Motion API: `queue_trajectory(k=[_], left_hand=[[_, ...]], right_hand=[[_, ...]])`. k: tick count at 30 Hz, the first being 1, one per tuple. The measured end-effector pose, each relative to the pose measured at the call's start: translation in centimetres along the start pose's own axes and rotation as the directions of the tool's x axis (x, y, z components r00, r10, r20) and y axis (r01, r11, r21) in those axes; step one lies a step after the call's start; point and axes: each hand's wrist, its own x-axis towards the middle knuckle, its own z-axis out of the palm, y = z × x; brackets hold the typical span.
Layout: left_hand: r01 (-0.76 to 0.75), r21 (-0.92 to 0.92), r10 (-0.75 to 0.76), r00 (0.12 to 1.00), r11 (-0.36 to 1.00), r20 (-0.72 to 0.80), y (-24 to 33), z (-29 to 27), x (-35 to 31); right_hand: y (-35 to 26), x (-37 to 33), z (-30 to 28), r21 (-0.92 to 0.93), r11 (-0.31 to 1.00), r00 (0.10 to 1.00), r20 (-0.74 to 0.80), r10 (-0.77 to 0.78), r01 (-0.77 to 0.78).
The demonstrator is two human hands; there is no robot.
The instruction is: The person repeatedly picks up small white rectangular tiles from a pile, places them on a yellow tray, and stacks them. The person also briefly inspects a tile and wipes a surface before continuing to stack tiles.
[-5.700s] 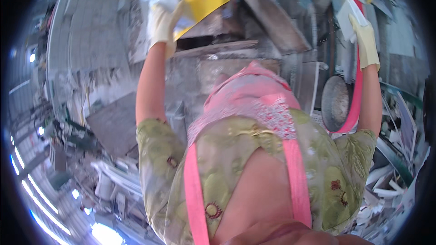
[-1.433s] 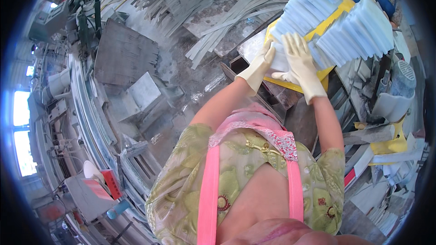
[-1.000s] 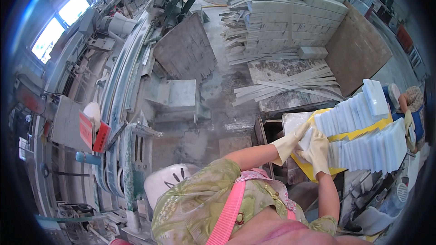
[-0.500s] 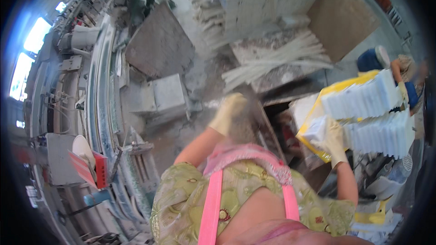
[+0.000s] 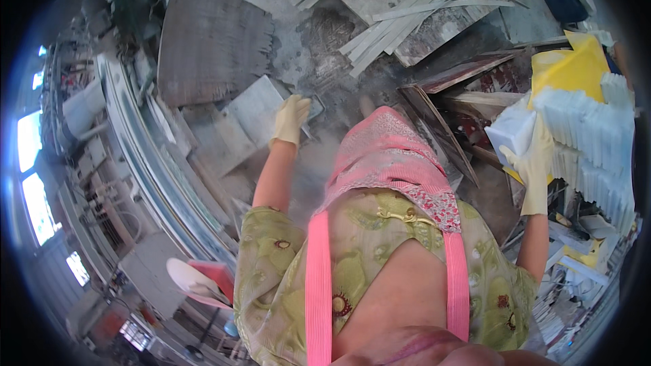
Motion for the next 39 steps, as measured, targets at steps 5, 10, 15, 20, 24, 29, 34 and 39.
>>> queue_trajectory(k=[5,10,15,20,24,29,34,39], left_hand=[[-0.124,0.146,0.089,0.970,0.981,0.228,7.3,9.2,5.9],[-0.164,0.429,0.024,0.950,0.888,0.312,17.9,13.4,10.5],[-0.384,0.394,0.111,0.820,0.835,0.562,28.8,21.3,14.3],[-0.494,0.046,0.150,0.351,0.868,0.924,33.4,40.3,22.2],[-0.370,0.057,0.121,0.440,0.927,0.890,33.8,52.8,32.1],[-0.446,0.228,0.302,0.827,0.865,0.474,34.2,58.8,46.8],[-0.337,0.189,0.264,0.907,0.922,0.328,35.8,47.8,52.0],[-0.439,0.330,0.283,0.860,0.836,0.425,36.2,43.0,53.1]], right_hand=[[-6.8,9.6,1.6,0.106,0.994,1.000,-0.004,-0.029,0.030],[-13.0,19.6,4.9,0.102,0.989,0.985,0.145,0.089,-0.104],[-15.4,27.8,7.1,0.175,0.982,0.994,0.095,0.055,-0.071],[-17.2,33.7,8.9,0.294,0.940,0.982,0.134,0.136,-0.171],[-18.2,39.4,11.4,0.301,0.885,0.923,0.262,0.283,-0.356],[-17.1,50.3,17.0,0.254,0.845,0.827,0.461,0.321,-0.470],[-15.5,64.8,25.9,0.294,0.927,0.963,0.198,0.181,-0.235],[-16.3,79.9,35.5,0.386,0.918,0.988,-0.086,0.132,-0.089]])
